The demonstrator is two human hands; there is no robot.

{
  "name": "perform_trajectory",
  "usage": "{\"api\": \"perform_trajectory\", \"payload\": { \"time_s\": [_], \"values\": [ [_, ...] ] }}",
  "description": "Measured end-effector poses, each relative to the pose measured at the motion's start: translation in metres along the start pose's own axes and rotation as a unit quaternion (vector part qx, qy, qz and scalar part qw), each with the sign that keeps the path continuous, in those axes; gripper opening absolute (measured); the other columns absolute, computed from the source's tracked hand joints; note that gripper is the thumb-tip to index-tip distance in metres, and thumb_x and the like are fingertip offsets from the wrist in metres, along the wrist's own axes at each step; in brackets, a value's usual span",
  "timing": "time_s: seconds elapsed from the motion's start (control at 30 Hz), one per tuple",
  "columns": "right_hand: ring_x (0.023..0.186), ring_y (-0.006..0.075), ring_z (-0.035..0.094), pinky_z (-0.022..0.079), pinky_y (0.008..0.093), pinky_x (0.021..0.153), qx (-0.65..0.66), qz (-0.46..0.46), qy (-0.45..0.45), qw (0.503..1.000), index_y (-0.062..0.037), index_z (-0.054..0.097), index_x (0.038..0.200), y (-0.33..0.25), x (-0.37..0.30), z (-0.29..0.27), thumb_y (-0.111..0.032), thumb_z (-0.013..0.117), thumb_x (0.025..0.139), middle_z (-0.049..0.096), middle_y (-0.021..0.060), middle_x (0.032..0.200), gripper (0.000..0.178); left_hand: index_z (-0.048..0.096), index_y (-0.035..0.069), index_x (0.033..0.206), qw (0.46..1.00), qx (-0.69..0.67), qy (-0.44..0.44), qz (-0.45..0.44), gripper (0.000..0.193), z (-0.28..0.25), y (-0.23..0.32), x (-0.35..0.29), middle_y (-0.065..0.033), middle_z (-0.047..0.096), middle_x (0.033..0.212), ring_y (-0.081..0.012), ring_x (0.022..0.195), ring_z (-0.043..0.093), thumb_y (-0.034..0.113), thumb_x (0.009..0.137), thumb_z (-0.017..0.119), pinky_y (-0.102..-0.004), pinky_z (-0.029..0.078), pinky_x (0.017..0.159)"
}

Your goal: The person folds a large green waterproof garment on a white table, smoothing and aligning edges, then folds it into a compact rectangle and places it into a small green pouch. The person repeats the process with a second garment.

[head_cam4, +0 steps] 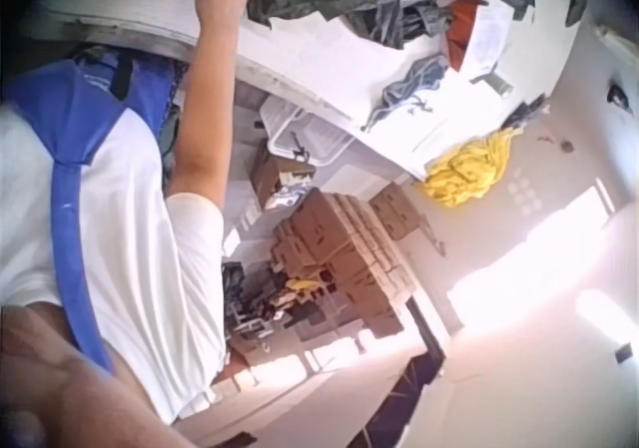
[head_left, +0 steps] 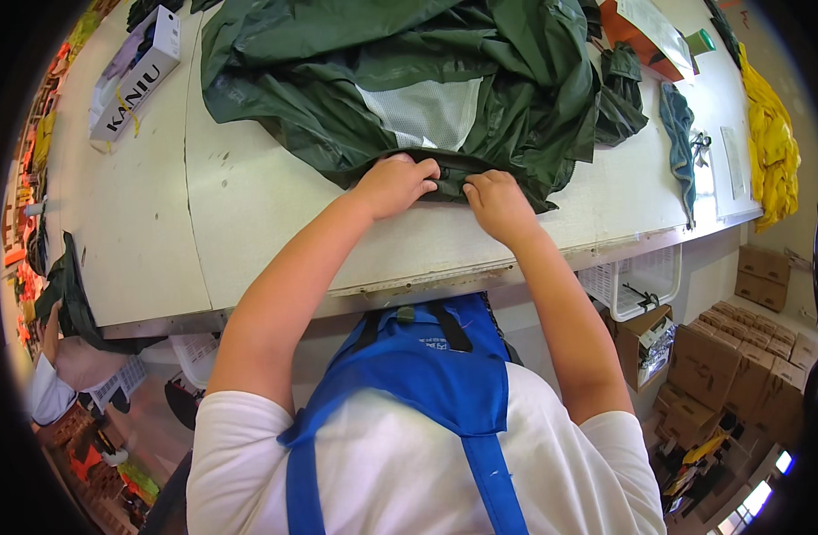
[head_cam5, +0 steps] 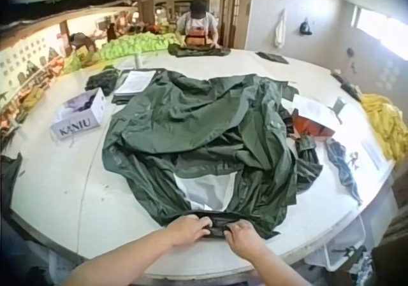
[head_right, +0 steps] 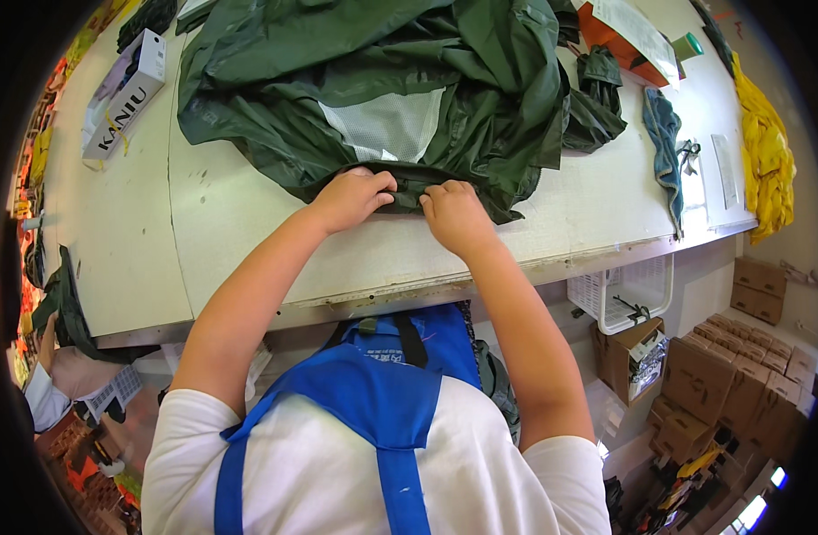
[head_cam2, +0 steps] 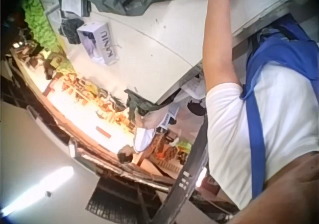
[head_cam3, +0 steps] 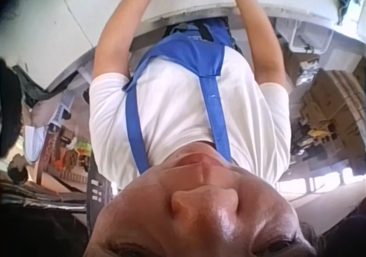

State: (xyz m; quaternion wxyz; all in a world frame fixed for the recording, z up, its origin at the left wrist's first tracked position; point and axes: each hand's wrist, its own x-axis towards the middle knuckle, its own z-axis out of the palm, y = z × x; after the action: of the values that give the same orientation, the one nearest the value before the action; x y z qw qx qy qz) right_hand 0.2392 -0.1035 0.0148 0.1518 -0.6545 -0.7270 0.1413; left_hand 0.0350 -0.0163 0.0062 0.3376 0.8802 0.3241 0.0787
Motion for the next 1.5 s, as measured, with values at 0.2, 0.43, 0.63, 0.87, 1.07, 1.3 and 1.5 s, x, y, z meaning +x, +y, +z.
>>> {"api": "perform_trajectory", "payload": {
  "time_s": [0.2, 0.43, 0.63, 0.87, 1.07, 1.3, 1.5],
  "values": [
    [0.08, 0.0353, 0.065, 0.051, 0.0445, 0.07, -0.024, 0.088, -0.071, 0.993, -0.0048, 0.059, 0.089, 0.016, 0.013, 0.002, -0.024, 0.054, 0.089, 0.066, 0.0177, 0.083, 0.02, 0.062, 0.012, 0.092, 0.996, 0.039, 0.077, 0.029, 0.01, 0.017, 0.0, 0.001, -0.0091, 0.06, 0.102, -0.0308, 0.096, 0.057, 0.019, 0.085, 0.061, -0.0401, 0.046, 0.08],
    [0.082, 0.0348, 0.064, 0.051, 0.0435, 0.07, -0.085, 0.094, -0.102, 0.987, -0.0047, 0.057, 0.084, 0.018, 0.038, -0.01, -0.027, 0.066, 0.081, 0.065, 0.0138, 0.087, 0.024, 0.064, 0.009, 0.087, 0.964, 0.161, 0.208, 0.042, 0.011, 0.031, 0.008, 0.008, -0.0098, 0.055, 0.111, -0.0294, 0.112, 0.048, 0.015, 0.079, 0.061, -0.0448, 0.039, 0.092],
    [0.08, 0.0367, 0.063, 0.05, 0.0453, 0.068, -0.081, 0.081, -0.052, 0.992, -0.0053, 0.056, 0.083, 0.023, 0.036, -0.001, -0.024, 0.059, 0.086, 0.064, 0.0156, 0.088, 0.019, 0.055, 0.011, 0.097, 0.948, 0.196, 0.239, 0.079, 0.02, 0.037, 0.006, 0.011, -0.0032, 0.054, 0.076, -0.0229, 0.074, 0.055, 0.01, 0.077, 0.053, -0.0351, 0.045, 0.07],
    [0.072, 0.0382, 0.061, 0.048, 0.0458, 0.061, 0.04, 0.124, 0.112, 0.985, -0.0042, 0.049, 0.091, -0.005, 0.008, -0.012, -0.018, 0.054, 0.09, 0.062, 0.0186, 0.077, 0.014, 0.055, 0.006, 0.101, 0.958, 0.152, 0.223, 0.099, 0.023, 0.048, -0.002, -0.008, -0.0069, 0.06, 0.082, -0.0277, 0.08, 0.057, 0.009, 0.079, 0.053, -0.0378, 0.048, 0.072],
    [0.094, 0.0287, 0.06, 0.042, 0.0461, 0.089, 0.01, -0.061, 0.14, 0.988, -0.0064, 0.053, 0.102, -0.003, -0.005, 0.009, -0.021, 0.064, 0.084, 0.065, 0.0079, 0.092, 0.026, 0.056, 0.009, 0.106, 0.97, 0.161, 0.184, 0.023, 0.026, 0.032, 0.007, 0.019, -0.0066, 0.054, 0.097, -0.0271, 0.094, 0.054, 0.011, 0.08, 0.053, -0.0377, 0.049, 0.072],
    [0.087, 0.0209, 0.059, 0.034, 0.0399, 0.088, -0.175, -0.068, 0.012, 0.982, -0.0127, 0.056, 0.106, 0.01, 0.0, -0.007, -0.033, 0.066, 0.081, 0.063, 0.0043, 0.087, 0.034, 0.051, 0.027, 0.129, 0.962, 0.238, 0.12, -0.065, 0.046, 0.024, 0.014, 0.017, -0.0058, 0.055, 0.099, -0.0266, 0.1, 0.05, 0.012, 0.085, 0.05, -0.05, 0.039, 0.08],
    [0.075, 0.0196, 0.059, 0.039, 0.0366, 0.073, -0.28, -0.11, -0.032, 0.953, -0.0142, 0.053, 0.092, 0.02, 0.005, -0.022, -0.034, 0.061, 0.085, 0.061, 0.0016, 0.071, 0.022, 0.053, 0.019, 0.127, 0.979, 0.184, 0.088, 0.01, 0.044, 0.01, 0.012, -0.005, -0.0076, 0.057, 0.099, -0.0281, 0.093, 0.053, 0.014, 0.083, 0.054, -0.044, 0.042, 0.08]
  ]
}}
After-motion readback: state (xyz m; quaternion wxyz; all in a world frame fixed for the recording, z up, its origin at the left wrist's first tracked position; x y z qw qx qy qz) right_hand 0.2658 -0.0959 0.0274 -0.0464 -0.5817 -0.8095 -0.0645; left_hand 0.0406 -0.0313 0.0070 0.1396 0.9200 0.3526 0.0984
